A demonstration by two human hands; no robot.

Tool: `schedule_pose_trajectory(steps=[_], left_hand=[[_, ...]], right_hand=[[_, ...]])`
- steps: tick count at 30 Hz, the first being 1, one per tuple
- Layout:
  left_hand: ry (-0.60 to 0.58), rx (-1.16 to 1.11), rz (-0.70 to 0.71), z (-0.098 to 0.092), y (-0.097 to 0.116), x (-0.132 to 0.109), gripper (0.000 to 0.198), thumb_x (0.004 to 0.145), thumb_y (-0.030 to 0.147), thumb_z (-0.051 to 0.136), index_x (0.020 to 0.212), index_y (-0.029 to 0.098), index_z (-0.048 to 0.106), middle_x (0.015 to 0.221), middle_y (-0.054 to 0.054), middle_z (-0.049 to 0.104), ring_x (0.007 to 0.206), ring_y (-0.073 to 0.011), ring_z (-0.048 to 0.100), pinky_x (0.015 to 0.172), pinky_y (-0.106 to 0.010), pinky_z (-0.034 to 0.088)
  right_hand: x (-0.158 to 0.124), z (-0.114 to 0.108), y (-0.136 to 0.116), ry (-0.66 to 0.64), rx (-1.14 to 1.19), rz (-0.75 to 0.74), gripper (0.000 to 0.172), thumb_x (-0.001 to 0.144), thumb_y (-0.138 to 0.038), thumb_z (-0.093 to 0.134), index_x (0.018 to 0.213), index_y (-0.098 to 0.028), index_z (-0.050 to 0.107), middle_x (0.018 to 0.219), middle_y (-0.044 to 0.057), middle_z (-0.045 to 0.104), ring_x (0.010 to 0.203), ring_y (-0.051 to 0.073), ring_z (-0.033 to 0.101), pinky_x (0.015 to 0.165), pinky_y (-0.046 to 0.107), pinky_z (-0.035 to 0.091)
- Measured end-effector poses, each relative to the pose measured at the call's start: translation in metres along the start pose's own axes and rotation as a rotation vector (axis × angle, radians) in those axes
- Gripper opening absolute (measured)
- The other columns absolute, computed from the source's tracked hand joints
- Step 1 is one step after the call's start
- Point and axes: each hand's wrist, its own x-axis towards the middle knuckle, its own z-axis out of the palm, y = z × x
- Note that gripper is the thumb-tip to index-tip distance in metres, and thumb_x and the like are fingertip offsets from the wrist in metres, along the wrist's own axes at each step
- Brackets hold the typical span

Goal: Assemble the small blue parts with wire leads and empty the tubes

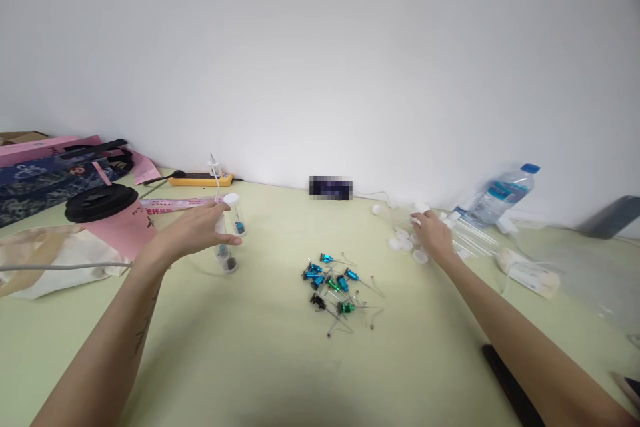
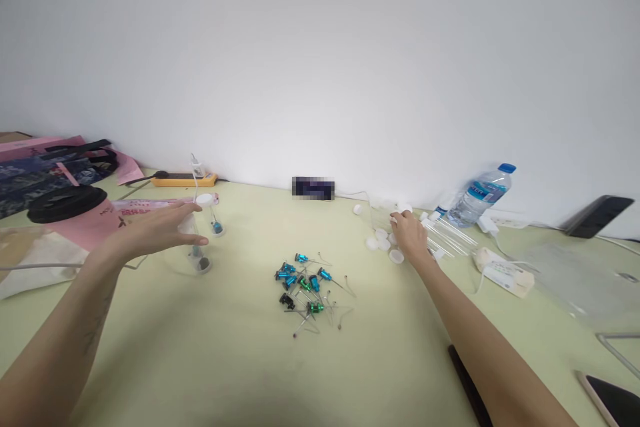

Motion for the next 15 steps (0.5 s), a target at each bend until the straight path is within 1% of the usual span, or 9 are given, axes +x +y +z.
schedule_pose_trajectory(steps=[2,5,7,9,11,13,15], left_hand=[[0.016,-0.029,-0.020,-0.002,0.001,-0.001,0.082,0.067,0.071,0.050,0.130,0.019,0.043,0.134,-0.016,0.049,0.115,-0.0377,0.050,0.077,-0.037,0.044],[0.124,-0.060,-0.044,-0.004,-0.001,0.002,0.080,0.068,0.076,0.043,0.123,0.018,0.047,0.127,-0.016,0.055,0.114,-0.0383,0.051,0.076,-0.038,0.043],[0.206,-0.046,-0.084,-0.003,-0.003,0.008,0.074,0.071,0.076,0.038,0.114,0.017,0.053,0.116,-0.017,0.061,0.106,-0.0390,0.055,0.072,-0.038,0.043],[0.248,0.001,-0.142,-0.004,-0.005,0.018,0.069,0.074,0.074,0.035,0.104,0.016,0.057,0.101,-0.018,0.066,0.094,-0.0392,0.059,0.067,-0.038,0.041],[0.236,0.050,-0.167,-0.005,-0.006,0.031,0.063,0.074,0.070,0.037,0.096,0.016,0.059,0.089,-0.017,0.066,0.086,-0.0384,0.060,0.064,-0.038,0.040],[0.178,0.067,-0.141,-0.006,-0.007,0.046,0.057,0.070,0.066,0.047,0.094,0.017,0.061,0.089,-0.015,0.066,0.086,-0.0367,0.061,0.063,-0.036,0.039],[0.108,0.065,-0.123,-0.007,-0.006,0.058,0.052,0.065,0.063,0.054,0.091,0.018,0.061,0.091,-0.013,0.066,0.087,-0.0347,0.061,0.062,-0.034,0.039]], right_hand=[[-0.003,0.000,0.000,-0.061,-0.069,-0.007,0.030,0.086,-0.024,0.048,0.108,-0.017,0.067,0.107,0.013,0.058,0.089,0.026,0.058,0.070,0.033,0.042],[-0.004,-0.001,0.001,-0.124,-0.142,-0.020,0.031,0.086,-0.019,0.046,0.110,-0.014,0.066,0.112,0.016,0.056,0.099,0.028,0.056,0.073,0.033,0.042],[-0.003,-0.002,0.001,-0.152,-0.173,-0.027,0.035,0.086,-0.012,0.042,0.113,-0.013,0.064,0.114,0.016,0.057,0.105,0.029,0.053,0.076,0.033,0.041],[-0.002,-0.004,0.001,-0.179,-0.194,-0.029,0.039,0.083,-0.006,0.040,0.116,-0.013,0.061,0.114,0.016,0.059,0.107,0.029,0.051,0.076,0.033,0.041],[-0.001,-0.004,0.001,-0.205,-0.209,-0.026,0.043,0.081,-0.004,0.040,0.119,-0.012,0.058,0.114,0.016,0.060,0.105,0.030,0.052,0.074,0.034,0.042],[0.000,-0.004,0.002,-0.231,-0.222,-0.025,0.045,0.079,-0.002,0.040,0.121,-0.011,0.055,0.114,0.016,0.061,0.103,0.030,0.053,0.073,0.034,0.042],[0.000,-0.004,0.004,-0.256,-0.234,-0.036,0.046,0.079,-0.002,0.041,0.122,-0.010,0.053,0.113,0.016,0.062,0.104,0.029,0.052,0.076,0.034,0.042]])
